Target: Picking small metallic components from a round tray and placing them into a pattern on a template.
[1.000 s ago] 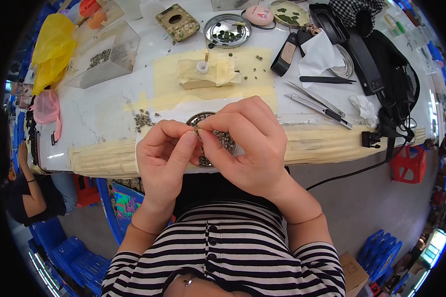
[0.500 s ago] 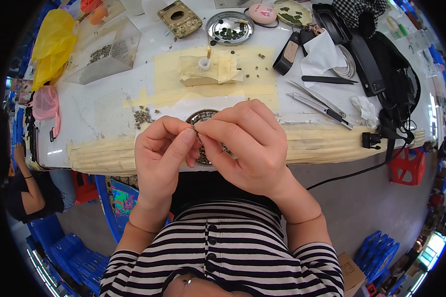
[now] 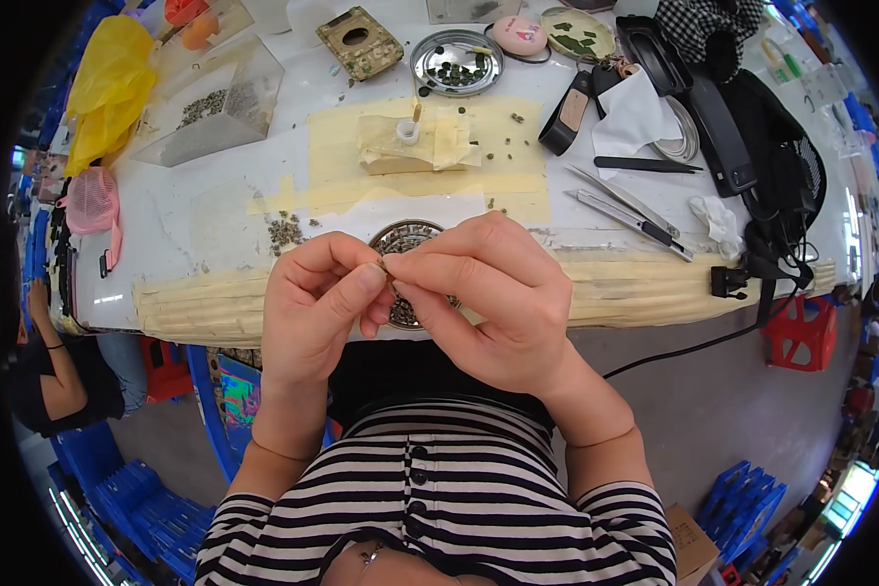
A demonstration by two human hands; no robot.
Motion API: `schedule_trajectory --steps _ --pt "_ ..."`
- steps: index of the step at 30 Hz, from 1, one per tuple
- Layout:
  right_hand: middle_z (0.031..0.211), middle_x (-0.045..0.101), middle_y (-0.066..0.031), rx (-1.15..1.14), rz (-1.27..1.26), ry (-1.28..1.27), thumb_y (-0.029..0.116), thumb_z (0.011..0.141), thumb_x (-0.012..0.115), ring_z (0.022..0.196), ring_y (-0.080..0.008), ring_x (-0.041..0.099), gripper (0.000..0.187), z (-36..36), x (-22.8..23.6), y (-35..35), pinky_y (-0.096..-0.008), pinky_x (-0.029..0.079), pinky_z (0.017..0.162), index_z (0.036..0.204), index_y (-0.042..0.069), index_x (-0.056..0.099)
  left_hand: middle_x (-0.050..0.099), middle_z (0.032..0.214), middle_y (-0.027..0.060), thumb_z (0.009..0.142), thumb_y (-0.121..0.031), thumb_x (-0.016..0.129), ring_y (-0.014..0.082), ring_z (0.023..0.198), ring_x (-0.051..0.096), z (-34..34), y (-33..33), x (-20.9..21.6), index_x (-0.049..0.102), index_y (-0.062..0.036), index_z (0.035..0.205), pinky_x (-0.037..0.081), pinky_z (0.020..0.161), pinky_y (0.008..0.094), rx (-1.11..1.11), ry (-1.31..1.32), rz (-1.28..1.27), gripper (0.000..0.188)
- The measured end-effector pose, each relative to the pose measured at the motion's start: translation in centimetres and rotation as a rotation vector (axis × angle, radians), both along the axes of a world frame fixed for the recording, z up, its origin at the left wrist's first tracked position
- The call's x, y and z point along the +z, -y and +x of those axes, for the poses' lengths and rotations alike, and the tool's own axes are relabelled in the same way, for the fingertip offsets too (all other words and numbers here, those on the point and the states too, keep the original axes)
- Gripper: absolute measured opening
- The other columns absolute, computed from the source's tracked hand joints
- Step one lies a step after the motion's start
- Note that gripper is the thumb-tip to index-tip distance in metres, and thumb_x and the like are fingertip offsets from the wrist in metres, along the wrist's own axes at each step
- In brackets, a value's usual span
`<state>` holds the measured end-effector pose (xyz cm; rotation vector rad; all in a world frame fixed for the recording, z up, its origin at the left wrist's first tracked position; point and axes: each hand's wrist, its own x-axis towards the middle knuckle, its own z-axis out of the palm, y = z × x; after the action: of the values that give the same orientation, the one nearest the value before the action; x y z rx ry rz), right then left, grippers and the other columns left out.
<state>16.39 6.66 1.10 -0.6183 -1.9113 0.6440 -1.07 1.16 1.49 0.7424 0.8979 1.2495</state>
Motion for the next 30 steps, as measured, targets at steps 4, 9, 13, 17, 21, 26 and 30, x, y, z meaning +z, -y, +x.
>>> schedule_trajectory --steps 4,9,13,17,21,26,30 --pt "0.083 0.066 -0.0058 0.008 -0.062 -0.016 -0.007 0.068 0.075 0.072 -0.0174 0.062 0.028 0.0 0.1 0.3 -0.0267 0.049 0.061 0.094 0.003 0.073 0.067 0.080 0.0045 0.091 -0.008 0.065 0.0073 0.068 0.062 0.1 0.1 -0.3 0.064 0.0010 0.095 0.051 0.059 0.0190 0.024 0.022 0.021 0.010" --pt "0.083 0.066 -0.0063 0.055 -0.123 -0.059 -0.007 0.070 0.075 0.073 -0.0170 0.062 0.028 -0.1 0.3 0.6 -0.0259 0.050 0.060 0.096 0.003 0.074 0.067 0.080 0.0056 0.090 -0.006 0.066 0.0086 0.068 0.063 -0.1 0.0 -0.7 0.064 0.0015 0.095 0.052 0.059 0.0196 0.016 0.123 0.014 0.009" --pt "0.082 0.066 -0.0065 0.062 -0.083 -0.049 -0.007 0.069 0.075 0.071 -0.0173 0.062 0.028 -0.2 0.6 0.5 -0.0262 0.050 0.060 0.095 0.003 0.073 0.067 0.081 0.0064 0.090 -0.005 0.066 0.0090 0.067 0.063 -0.3 0.1 -0.8 0.064 0.0019 0.096 0.052 0.058 0.0198 0.011 0.139 0.007 0.009" --pt "0.081 0.066 -0.0064 0.049 -0.014 -0.041 -0.006 0.068 0.075 0.069 -0.0183 0.062 0.027 -0.3 0.6 0.6 -0.0269 0.049 0.059 0.094 0.003 0.073 0.067 0.080 0.0066 0.090 -0.004 0.066 0.0093 0.067 0.063 -0.4 0.1 -0.8 0.064 0.0018 0.095 0.053 0.058 0.0200 0.006 0.137 -0.002 0.008" --pt "0.081 0.066 -0.0058 0.048 0.072 -0.020 -0.005 0.067 0.076 0.067 -0.0191 0.062 0.027 -0.4 0.6 0.4 -0.0276 0.049 0.059 0.093 0.003 0.072 0.067 0.079 0.0069 0.089 -0.004 0.066 0.0097 0.066 0.064 -0.6 0.1 -0.9 0.064 0.0015 0.094 0.053 0.058 0.0202 -0.022 0.206 -0.012 0.008" --pt "0.082 0.066 -0.0056 0.067 0.105 -0.010 -0.005 0.066 0.076 0.066 -0.0193 0.062 0.029 -0.3 0.7 0.4 -0.0281 0.049 0.059 0.094 0.003 0.072 0.067 0.079 0.0071 0.089 -0.004 0.066 0.0101 0.066 0.064 -0.9 0.1 -1.1 0.063 0.0015 0.094 0.054 0.059 0.0207 -0.069 0.231 -0.032 0.008" --pt "0.085 0.066 -0.0053 -0.012 0.166 0.014 -0.005 0.063 0.076 0.067 -0.0196 0.061 0.034 -0.5 0.2 0.4 -0.0282 0.049 0.059 0.096 0.002 0.072 0.068 0.082 0.0078 0.091 -0.005 0.064 0.0102 0.070 0.065 -0.3 0.1 -0.6 0.063 0.0026 0.096 0.055 0.063 0.0212 0.020 0.127 0.026 0.009"
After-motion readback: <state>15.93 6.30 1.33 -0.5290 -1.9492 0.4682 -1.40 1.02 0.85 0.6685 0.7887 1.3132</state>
